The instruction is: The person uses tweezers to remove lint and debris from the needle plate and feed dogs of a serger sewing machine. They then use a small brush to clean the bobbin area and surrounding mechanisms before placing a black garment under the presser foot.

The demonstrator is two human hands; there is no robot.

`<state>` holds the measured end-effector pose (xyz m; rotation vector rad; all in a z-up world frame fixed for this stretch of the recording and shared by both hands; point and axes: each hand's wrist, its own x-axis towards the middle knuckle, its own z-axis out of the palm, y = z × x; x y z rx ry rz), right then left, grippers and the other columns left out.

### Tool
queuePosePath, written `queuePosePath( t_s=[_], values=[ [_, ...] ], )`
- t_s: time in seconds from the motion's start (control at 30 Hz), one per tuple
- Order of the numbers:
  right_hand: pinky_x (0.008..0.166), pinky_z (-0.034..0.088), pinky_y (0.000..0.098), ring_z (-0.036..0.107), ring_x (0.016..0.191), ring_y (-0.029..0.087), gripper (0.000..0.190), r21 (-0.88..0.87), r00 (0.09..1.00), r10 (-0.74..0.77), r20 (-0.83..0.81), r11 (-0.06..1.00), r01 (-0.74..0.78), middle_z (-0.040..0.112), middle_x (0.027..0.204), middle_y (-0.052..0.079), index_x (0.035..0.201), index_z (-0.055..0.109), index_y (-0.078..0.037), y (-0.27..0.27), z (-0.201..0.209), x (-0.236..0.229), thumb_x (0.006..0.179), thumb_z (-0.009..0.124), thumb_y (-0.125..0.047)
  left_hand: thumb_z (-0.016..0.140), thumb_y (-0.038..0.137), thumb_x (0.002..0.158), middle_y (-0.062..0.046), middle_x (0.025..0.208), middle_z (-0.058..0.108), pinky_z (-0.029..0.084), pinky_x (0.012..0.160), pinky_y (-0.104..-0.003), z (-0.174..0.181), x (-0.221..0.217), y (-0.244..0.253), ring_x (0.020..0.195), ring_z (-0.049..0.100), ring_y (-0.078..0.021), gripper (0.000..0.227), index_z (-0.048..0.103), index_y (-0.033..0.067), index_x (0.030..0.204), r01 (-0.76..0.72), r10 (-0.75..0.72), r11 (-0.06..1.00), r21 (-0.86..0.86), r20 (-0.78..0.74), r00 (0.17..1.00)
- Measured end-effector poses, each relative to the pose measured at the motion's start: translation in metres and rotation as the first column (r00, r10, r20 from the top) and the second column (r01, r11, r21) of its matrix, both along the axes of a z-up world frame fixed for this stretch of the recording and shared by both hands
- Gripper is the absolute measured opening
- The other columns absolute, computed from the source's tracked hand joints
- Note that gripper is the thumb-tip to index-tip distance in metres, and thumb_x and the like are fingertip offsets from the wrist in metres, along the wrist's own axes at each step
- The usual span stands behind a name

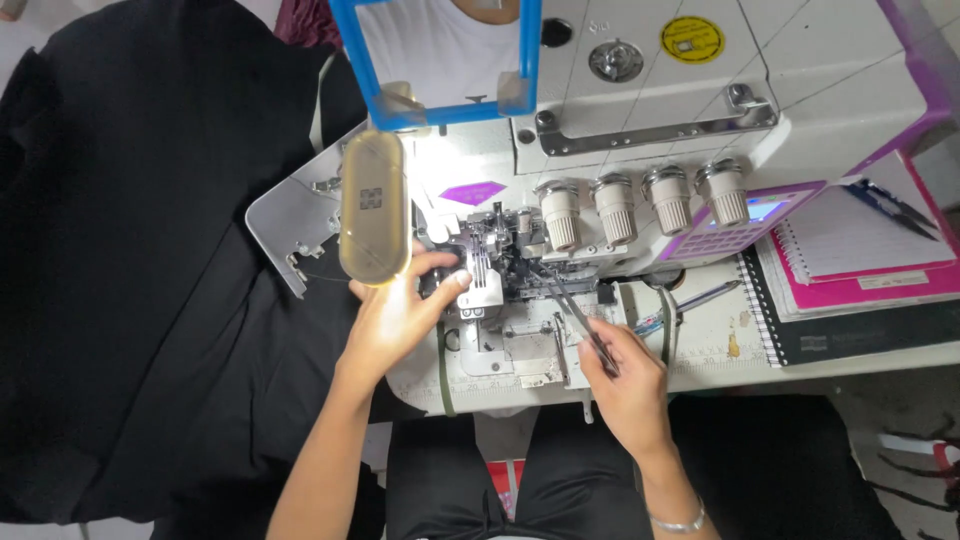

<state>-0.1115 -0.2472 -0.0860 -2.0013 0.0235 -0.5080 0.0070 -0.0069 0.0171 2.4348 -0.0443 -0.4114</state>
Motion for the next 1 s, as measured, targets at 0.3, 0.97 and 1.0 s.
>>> queuePosePath(
  t_s=[0.3,0.97,1.0],
  values=[
    [0.087,0.066,0.0248,0.07,0.081,0.012,0.045,-0.006,0.998,-0.056,-0.029,0.998,0.055,0.075,0.091,0.007,0.127,0.069,0.002,-0.029,0.015,-0.049,0.083,0.077,-0.001,0.062,0.007,0.095,0.0,0.103,0.062,0.044,0.096,-0.025,0.015,0.08,0.095,0.101,0.059,-0.0101,0.011,0.07,0.0058,0.103,0.385,-0.334,0.81,-0.442,0.191,0.923],
    [0.073,0.067,0.0374,0.073,0.084,0.035,0.015,0.411,0.829,0.496,0.26,0.719,-0.56,0.063,0.115,0.037,0.111,0.059,-0.005,0.085,0.018,-0.007,0.097,0.062,-0.001,0.057,0.027,0.09,0.0,0.132,0.059,0.042,0.107,-0.038,0.018,-0.085,0.219,0.121,0.061,-0.0199,0.032,0.058,0.0365,0.12,0.449,-0.58,0.813,-0.371,-0.453,0.677],
    [0.072,0.071,0.0337,0.075,0.094,0.039,0.018,0.344,0.836,0.425,0.346,0.772,-0.535,0.065,0.113,0.038,0.111,0.056,-0.004,0.089,0.016,-0.004,0.095,0.065,-0.001,0.054,0.029,0.088,0.001,0.132,0.058,0.041,0.107,-0.037,0.012,-0.087,0.225,0.12,0.06,-0.0186,0.034,0.057,0.0413,0.119,0.349,-0.448,0.892,-0.288,-0.668,0.595]
  ],
)
